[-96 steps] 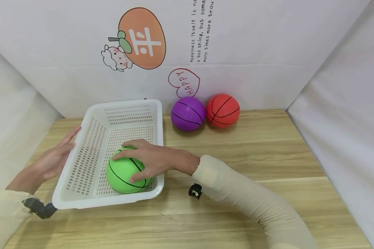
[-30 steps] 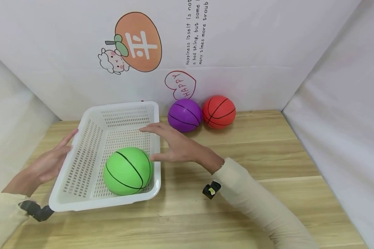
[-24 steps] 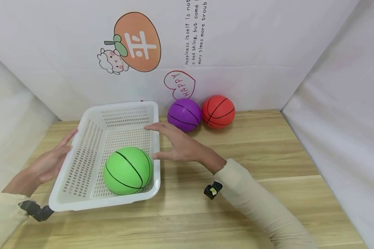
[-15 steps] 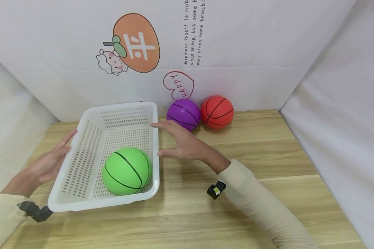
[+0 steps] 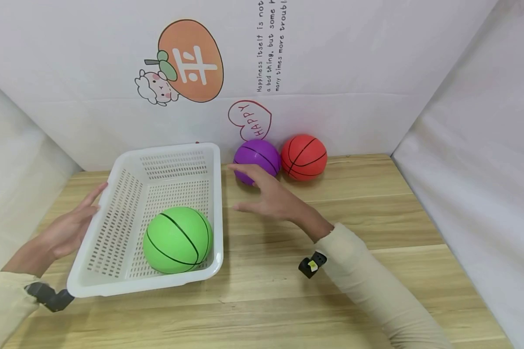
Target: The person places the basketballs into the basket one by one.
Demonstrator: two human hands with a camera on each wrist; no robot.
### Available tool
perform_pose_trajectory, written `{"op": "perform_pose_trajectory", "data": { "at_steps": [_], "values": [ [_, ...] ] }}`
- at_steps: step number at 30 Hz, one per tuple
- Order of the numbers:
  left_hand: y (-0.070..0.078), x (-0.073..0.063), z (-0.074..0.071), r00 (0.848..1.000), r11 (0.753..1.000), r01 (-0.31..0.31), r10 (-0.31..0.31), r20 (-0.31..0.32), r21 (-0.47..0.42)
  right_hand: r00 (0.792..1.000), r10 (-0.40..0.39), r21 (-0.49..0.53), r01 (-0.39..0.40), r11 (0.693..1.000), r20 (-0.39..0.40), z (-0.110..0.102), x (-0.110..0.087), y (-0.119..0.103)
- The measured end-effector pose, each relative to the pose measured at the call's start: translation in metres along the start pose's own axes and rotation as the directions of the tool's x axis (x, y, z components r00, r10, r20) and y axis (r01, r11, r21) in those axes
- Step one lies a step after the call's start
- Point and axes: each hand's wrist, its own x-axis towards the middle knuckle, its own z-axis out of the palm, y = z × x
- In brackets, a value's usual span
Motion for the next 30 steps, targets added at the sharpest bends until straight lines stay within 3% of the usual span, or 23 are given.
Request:
{"op": "perform_pose_trajectory", "data": {
  "at_steps": [6,12,24,30],
  "values": [
    [0.000,0.002,-0.002,0.999,1.000,-0.018,0.017,0.027,0.003,0.996,0.072,0.077,-0.068,0.995,-0.049,-0.005,-0.006,0.004],
    [0.002,0.002,-0.002,1.000,1.000,-0.006,0.005,0.022,0.021,0.996,0.057,0.178,-0.045,0.983,-0.064,-0.011,-0.010,0.008],
    [0.002,0.001,-0.001,0.998,0.998,-0.034,0.037,0.049,-0.050,0.993,0.078,0.177,-0.061,0.982,-0.092,-0.023,-0.016,0.015],
    [0.002,0.000,0.000,0.998,0.997,-0.037,0.040,0.054,-0.062,0.985,0.122,0.129,-0.106,0.986,-0.125,-0.030,-0.021,0.021]
  ]
}}
